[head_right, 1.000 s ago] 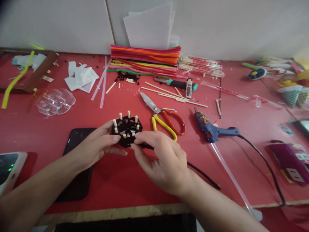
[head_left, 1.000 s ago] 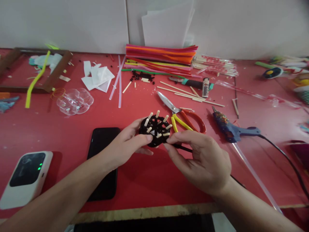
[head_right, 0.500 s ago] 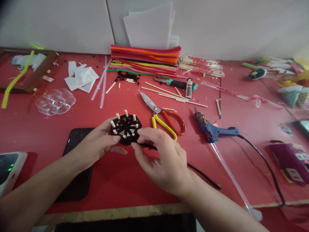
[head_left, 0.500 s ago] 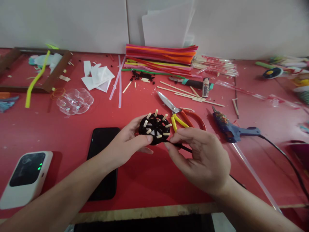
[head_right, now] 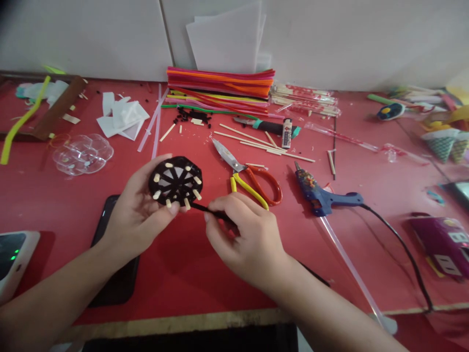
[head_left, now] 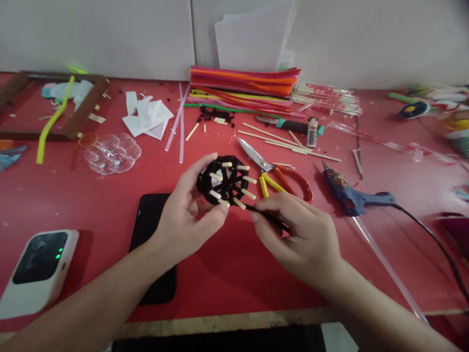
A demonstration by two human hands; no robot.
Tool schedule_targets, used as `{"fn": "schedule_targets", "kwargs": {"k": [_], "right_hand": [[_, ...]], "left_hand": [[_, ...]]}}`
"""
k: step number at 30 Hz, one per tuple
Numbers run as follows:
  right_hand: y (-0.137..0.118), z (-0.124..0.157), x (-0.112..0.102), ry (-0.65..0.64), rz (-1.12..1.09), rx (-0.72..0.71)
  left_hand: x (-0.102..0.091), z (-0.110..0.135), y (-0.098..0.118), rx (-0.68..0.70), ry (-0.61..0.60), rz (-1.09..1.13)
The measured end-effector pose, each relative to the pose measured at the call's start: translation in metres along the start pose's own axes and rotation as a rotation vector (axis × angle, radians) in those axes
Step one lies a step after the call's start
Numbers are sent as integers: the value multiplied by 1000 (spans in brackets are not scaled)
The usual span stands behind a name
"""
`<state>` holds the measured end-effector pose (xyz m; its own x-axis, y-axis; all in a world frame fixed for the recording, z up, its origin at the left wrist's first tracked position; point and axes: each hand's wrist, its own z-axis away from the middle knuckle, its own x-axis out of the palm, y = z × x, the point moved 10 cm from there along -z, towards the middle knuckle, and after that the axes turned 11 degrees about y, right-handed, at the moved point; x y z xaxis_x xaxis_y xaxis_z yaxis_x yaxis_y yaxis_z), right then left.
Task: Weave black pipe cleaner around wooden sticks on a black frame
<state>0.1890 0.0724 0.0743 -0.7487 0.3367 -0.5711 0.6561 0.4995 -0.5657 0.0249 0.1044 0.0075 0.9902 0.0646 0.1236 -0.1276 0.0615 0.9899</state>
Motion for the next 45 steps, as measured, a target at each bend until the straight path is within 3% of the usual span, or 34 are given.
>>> {"fn": "schedule_targets", "kwargs": {"k": [6,15,20,24,31,35,38,42,45], "right_hand": [[-3,-3,-3,18,-18,-10],[-1,0,-7,32,-9,6],[-4,-1,-8,31,-18,0],[-6,-1,-7,32,-18,-10],[-5,-2,-8,26,-31,12],[-2,-5,-12,9,-47,33],[7,-2,2,-82,4,9],[18,5,31,-286,197,-81],[16,-4,11,-242,220,-93]], "left_hand": [[-1,-1,7,40,11,9],[10,-1,-9,-80,-127,85],[13,0,-6,9,-182,133],[18,1,-6,-10,-230,176],[14,-2,-6,5,-178,172],[-3,-11,-17,-80,4,152],[-18,-18,-20,-94,137,128],[-22,-20,-15,-38,162,99],[-20,-19,-14,-11,163,70]]}}
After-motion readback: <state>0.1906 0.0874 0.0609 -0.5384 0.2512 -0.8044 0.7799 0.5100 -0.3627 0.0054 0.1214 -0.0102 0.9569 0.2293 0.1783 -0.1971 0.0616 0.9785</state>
